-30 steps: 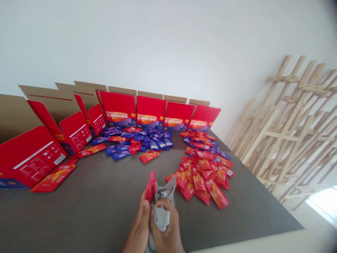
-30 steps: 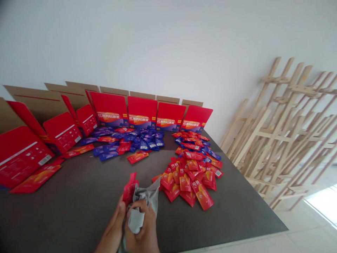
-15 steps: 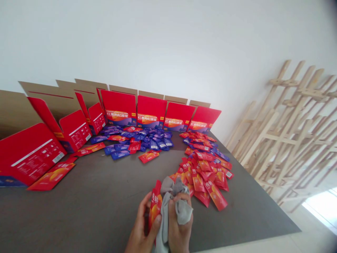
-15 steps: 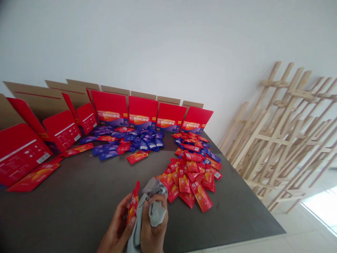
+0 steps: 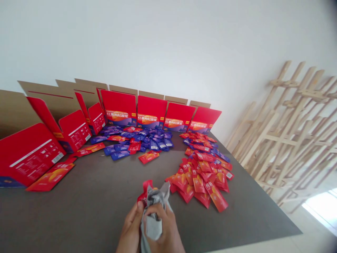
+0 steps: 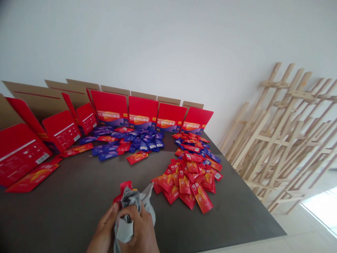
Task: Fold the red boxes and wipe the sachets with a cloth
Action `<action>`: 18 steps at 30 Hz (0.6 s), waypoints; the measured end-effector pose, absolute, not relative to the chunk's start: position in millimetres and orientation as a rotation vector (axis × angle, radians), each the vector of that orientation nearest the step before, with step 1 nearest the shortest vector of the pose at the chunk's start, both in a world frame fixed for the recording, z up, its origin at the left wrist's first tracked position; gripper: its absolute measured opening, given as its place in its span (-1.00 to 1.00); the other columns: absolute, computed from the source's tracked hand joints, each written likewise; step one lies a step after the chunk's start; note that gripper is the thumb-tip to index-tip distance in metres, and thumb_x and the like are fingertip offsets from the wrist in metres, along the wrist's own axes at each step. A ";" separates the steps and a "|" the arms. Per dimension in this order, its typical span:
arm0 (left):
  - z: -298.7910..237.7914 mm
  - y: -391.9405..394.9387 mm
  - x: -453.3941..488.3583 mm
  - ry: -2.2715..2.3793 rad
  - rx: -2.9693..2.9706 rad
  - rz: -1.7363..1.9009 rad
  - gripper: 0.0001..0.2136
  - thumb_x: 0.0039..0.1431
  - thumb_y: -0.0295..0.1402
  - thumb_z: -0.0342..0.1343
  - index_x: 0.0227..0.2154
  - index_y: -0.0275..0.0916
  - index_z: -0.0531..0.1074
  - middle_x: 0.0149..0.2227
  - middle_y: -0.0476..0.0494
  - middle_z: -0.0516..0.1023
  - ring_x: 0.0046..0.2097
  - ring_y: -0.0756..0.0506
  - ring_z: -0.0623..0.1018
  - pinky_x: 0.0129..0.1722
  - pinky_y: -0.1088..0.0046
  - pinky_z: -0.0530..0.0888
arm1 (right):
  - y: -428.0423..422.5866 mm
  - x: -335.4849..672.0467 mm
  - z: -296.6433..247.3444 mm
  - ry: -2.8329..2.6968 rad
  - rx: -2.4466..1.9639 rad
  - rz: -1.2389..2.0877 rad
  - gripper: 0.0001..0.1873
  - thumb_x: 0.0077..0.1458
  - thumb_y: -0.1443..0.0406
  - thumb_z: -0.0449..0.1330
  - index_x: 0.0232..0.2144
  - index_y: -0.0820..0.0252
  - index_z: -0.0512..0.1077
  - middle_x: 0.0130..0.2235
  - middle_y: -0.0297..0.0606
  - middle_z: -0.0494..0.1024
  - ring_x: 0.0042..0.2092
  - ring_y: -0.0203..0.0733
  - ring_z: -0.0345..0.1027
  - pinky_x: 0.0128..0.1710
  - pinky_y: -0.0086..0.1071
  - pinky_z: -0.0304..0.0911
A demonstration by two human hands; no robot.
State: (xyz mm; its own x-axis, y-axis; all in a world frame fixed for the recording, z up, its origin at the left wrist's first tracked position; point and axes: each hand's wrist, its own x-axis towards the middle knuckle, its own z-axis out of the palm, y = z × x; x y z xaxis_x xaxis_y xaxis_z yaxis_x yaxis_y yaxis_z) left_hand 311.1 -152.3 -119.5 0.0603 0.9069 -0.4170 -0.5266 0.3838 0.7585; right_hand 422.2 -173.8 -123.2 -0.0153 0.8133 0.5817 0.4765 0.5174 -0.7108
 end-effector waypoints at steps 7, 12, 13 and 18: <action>-117.9 -145.1 300.4 1.095 0.499 1.247 -0.31 -0.32 0.23 0.45 -0.21 -0.21 0.66 -0.08 -0.23 0.73 0.13 -0.43 0.59 0.20 0.10 0.51 | -174.7 423.1 -128.6 -1.746 -1.125 0.516 -0.66 -0.07 0.51 0.19 -0.24 0.05 0.44 -0.28 -0.36 0.52 -0.34 -0.25 0.46 -0.35 -0.49 0.31; -138.7 -158.5 302.9 1.145 0.783 1.039 -0.30 -0.20 0.35 0.30 -0.22 -0.18 0.69 -0.05 -0.30 0.71 0.27 -0.46 0.47 0.37 0.00 0.28 | -172.7 426.2 -140.7 -1.440 -1.078 0.382 -0.89 0.17 0.40 0.21 -0.27 0.08 0.42 -0.37 -0.34 0.48 -0.39 -0.23 0.39 -0.37 -0.44 0.31; -140.5 -161.2 303.7 1.150 0.837 1.006 -0.31 -0.17 0.35 0.29 -0.23 -0.17 0.70 -0.04 -0.30 0.71 0.28 -0.45 0.45 0.38 0.00 0.25 | -173.9 426.7 -142.5 -1.340 -1.098 0.357 -0.93 0.21 0.37 0.21 -0.28 0.08 0.42 -0.39 -0.34 0.47 -0.40 -0.23 0.38 -0.38 -0.43 0.31; -128.5 -145.1 303.8 1.111 0.861 0.990 -0.41 -0.02 0.23 0.29 -0.16 -0.20 0.66 -0.14 -0.23 0.73 0.07 -0.37 0.62 0.13 0.15 0.52 | -186.5 434.5 -149.9 -1.007 -1.216 0.259 -0.81 0.25 0.20 0.25 -0.38 0.10 0.38 -0.42 -0.33 0.46 -0.40 -0.19 0.39 -0.34 -0.36 0.31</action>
